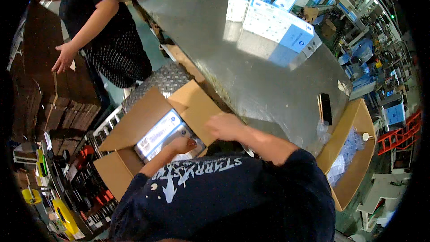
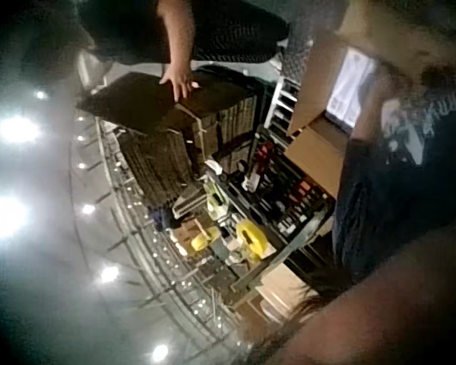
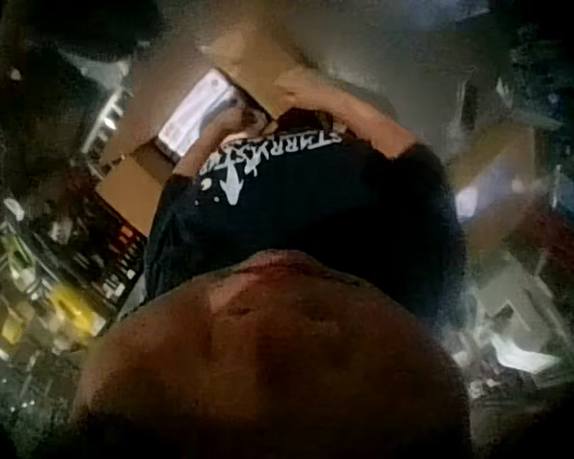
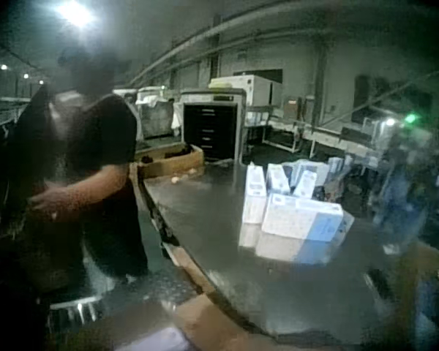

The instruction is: The person picks up boxes from a roller conveyor, places several rectangular items into them from a metal table, and then closes the box flaps.

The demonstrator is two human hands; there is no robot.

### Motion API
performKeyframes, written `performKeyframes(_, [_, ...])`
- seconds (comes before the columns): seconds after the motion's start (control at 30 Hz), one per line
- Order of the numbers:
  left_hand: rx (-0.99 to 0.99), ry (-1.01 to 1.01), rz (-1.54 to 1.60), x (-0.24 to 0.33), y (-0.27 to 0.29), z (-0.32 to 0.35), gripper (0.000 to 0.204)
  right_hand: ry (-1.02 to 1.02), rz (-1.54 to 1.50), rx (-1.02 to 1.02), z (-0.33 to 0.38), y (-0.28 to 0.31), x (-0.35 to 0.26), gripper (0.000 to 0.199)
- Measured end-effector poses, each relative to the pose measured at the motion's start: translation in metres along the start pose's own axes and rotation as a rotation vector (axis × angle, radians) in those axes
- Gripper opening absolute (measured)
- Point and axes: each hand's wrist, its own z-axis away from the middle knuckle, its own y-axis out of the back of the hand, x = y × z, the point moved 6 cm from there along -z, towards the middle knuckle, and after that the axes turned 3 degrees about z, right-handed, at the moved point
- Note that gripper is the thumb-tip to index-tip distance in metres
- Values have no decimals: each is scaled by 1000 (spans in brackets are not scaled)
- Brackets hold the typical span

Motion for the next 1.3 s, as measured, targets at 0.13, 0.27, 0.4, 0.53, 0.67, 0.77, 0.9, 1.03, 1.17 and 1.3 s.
performKeyframes(0.13, [334, 1, 184, 44, 133, 24, 19, -447, 159, 302, 49, 106, 99, 47])
performKeyframes(0.27, [452, -68, -69, 91, 225, -33, 30, -687, 248, 428, 71, 187, 188, 65])
performKeyframes(0.4, [507, -40, -293, 113, 245, -138, 51, -712, 374, 458, 56, 245, 246, 74])
performKeyframes(0.53, [503, 135, -380, 132, 243, -188, 63, -765, 533, 372, 52, 292, 309, 88])
performKeyframes(0.67, [490, 149, -421, 134, 239, -192, 66, -929, 491, 213, 62, 298, 384, 106])
performKeyframes(0.77, [482, 155, -443, 141, 244, -191, 65, -764, 273, 186, 36, 287, 371, 106])
performKeyframes(0.9, [491, 178, -415, 129, 245, -188, 65, -459, 210, 156, -25, 266, 284, 88])
performKeyframes(1.03, [469, 148, -405, 130, 245, -193, 66, -535, 341, 628, -64, 308, 321, 57])
performKeyframes(1.17, [470, 188, -456, 120, 242, -191, 65, -830, 536, 612, -113, 315, 389, 38])
performKeyframes(1.3, [499, 159, -457, 124, 244, -193, 65, -767, 545, 663, -103, 303, 375, 23])
